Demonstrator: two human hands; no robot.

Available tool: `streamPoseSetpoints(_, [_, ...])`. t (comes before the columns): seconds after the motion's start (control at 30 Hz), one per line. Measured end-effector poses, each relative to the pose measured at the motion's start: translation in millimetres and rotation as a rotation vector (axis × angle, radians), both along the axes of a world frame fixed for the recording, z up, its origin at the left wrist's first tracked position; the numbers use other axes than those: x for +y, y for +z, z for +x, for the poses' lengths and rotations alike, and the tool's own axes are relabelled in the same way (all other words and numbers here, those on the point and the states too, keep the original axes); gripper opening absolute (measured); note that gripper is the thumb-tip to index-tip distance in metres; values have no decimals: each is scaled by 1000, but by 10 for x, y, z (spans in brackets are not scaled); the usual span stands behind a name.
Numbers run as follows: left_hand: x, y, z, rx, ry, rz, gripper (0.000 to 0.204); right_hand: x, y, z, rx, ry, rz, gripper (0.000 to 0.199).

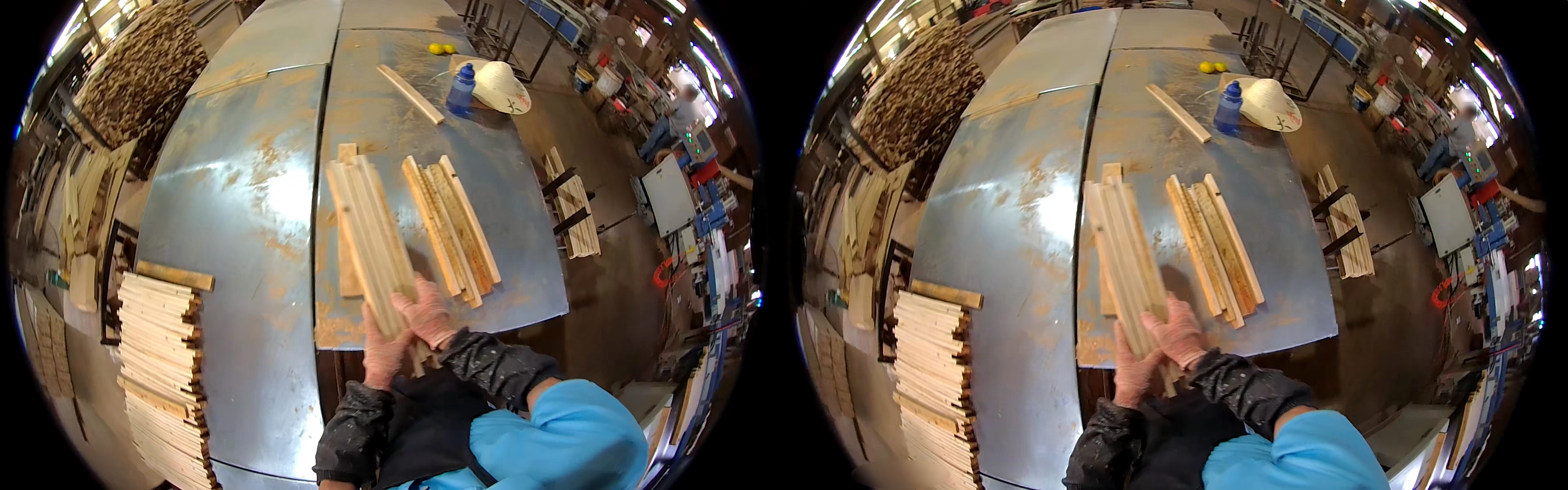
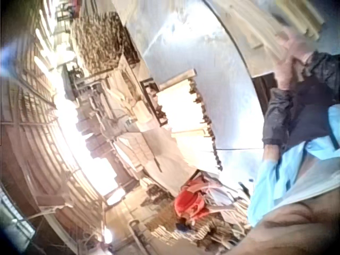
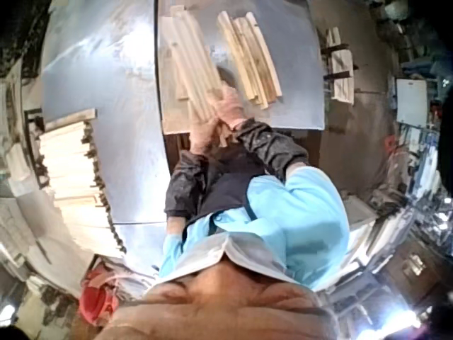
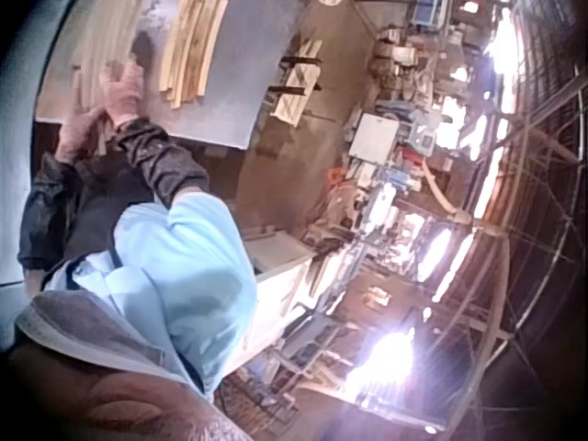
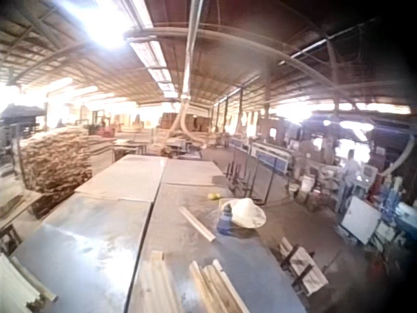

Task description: The person repeatedly gathers small wooden strips from a metal table, aligns them into neat bundles, and places them onto a conveyor belt. A coworker in the background also handles similar wooden strips. The person continues this cycle of gathering, aligning, and loading throughout the clip.

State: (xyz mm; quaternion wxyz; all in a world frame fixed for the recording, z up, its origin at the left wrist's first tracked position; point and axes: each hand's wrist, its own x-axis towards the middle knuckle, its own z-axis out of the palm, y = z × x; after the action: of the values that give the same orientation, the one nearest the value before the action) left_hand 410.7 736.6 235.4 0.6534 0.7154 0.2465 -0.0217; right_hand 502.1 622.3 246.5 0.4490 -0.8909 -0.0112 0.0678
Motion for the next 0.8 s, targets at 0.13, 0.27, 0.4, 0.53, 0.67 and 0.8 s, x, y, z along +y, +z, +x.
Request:
streamPoseSetpoints(0.13, [-1092, -24, 1053, 21, -151, -105, 128, -1174, -161, 924, -49, -175, -2, 68])
streamPoseSetpoints(0.27, [-2346, -275, 2003, 296, -240, -481, 132, -2546, -472, 1794, 58, -250, -188, 86])
streamPoseSetpoints(0.4, [-3231, -823, 2671, 208, -310, -222, 135, -3451, -968, 2439, 60, -226, -328, 88])
streamPoseSetpoints(0.53, [-3569, -1296, 3042, 442, -605, 89, 131, -3824, -1451, 2744, 184, -189, -366, 94])
streamPoseSetpoints(0.67, [-3467, -1267, 3306, 559, -804, 180, 109, -3840, -1668, 2760, 324, -176, -504, 101])
streamPoseSetpoints(0.8, [-2983, -874, 3349, 354, -796, 161, 88, -3689, -1500, 2711, 132, -169, -502, 94])
